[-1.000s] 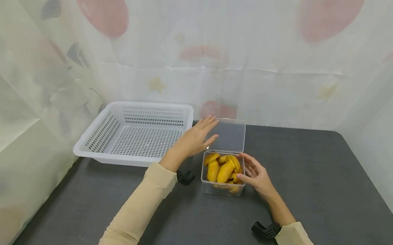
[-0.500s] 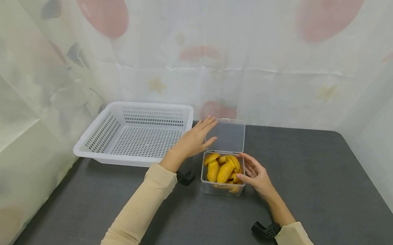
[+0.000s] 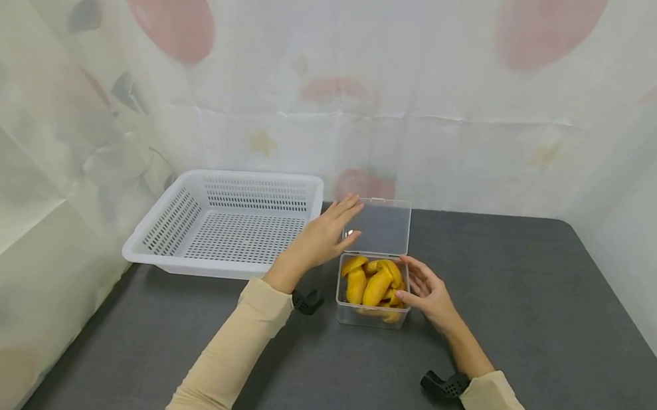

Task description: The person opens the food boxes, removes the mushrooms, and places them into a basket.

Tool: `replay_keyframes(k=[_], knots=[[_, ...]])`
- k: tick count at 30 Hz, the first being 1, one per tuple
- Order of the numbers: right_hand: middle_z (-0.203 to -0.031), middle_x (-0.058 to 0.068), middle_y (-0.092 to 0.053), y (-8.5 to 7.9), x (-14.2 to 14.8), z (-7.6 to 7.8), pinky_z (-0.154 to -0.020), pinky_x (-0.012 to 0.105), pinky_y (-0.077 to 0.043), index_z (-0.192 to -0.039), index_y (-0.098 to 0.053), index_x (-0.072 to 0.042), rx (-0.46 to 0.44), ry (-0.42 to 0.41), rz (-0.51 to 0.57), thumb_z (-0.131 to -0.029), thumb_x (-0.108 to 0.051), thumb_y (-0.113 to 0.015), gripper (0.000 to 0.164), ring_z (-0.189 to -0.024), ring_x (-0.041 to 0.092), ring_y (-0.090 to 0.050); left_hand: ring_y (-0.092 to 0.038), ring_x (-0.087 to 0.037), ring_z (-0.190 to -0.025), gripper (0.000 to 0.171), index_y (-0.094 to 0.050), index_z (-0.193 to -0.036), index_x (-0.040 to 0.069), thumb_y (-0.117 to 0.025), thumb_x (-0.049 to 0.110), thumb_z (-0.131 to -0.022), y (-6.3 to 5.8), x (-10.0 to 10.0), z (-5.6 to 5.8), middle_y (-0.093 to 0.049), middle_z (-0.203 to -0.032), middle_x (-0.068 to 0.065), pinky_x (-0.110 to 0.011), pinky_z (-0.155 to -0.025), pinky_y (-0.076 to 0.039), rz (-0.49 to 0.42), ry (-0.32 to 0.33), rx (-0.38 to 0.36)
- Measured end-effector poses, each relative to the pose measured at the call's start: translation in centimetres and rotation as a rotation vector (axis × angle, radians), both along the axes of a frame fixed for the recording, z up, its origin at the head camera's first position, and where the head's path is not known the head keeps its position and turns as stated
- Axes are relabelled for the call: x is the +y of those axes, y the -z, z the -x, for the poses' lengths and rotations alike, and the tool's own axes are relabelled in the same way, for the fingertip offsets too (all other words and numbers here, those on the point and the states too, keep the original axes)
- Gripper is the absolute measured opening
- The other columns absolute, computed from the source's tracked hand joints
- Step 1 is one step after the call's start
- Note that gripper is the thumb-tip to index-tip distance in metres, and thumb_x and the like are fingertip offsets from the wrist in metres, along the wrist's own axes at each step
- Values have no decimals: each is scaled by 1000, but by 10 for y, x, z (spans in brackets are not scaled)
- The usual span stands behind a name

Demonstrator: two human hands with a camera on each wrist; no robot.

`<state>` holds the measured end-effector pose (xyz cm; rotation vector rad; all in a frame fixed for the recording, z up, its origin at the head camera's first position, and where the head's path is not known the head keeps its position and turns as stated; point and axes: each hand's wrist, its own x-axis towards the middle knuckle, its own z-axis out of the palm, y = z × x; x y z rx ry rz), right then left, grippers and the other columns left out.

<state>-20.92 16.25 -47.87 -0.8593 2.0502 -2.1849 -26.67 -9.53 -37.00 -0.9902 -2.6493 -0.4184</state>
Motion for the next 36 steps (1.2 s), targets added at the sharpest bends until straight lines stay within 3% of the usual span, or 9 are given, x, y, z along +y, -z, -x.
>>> replay_keyframes(k=[6,14,24,31,36], knots=[[-139,-16,-48,0,0,0,-109,6,-36,-145,-27,11,-1,0,0,-87,1,-66,71,-134,-11,-41,-38,-28,-144,54,-41,-146,5,-56,26,-98,-2,0,-9,-39,-154,-14,-42,-121,-32,-32,21,33],[-139,-17,-48,0,0,1,-109,6,-36,-145,-27,12,4,-1,-2,-87,0,-66,71,-134,-11,-40,-43,-27,-141,53,-45,-144,8,-61,22,-95,7,2,-22,-44,-152,-9,-41,-118,-36,-106,32,-15],[-138,-17,-48,1,1,2,-109,6,-36,-145,-26,12,11,-8,2,-87,1,-65,71,-134,-10,-41,-53,-30,-132,49,-51,-138,4,-64,18,-93,17,9,-39,-55,-142,-14,-42,-114,-41,-209,123,-10],[-139,-14,-49,2,1,2,-109,7,-36,-144,-26,14,30,-21,22,-88,4,-63,69,-133,-8,-42,-55,-25,-130,46,-53,-137,4,-61,19,-95,25,20,-45,-56,-140,-12,-40,-118,-37,-223,154,-86],[-140,-13,-48,3,0,2,-109,7,-36,-144,-26,14,38,-24,29,-88,4,-63,68,-133,-8,-43,-57,-25,-127,44,-55,-136,6,-62,19,-94,31,27,-47,-58,-138,-10,-38,-109,-48,-214,157,-112]])
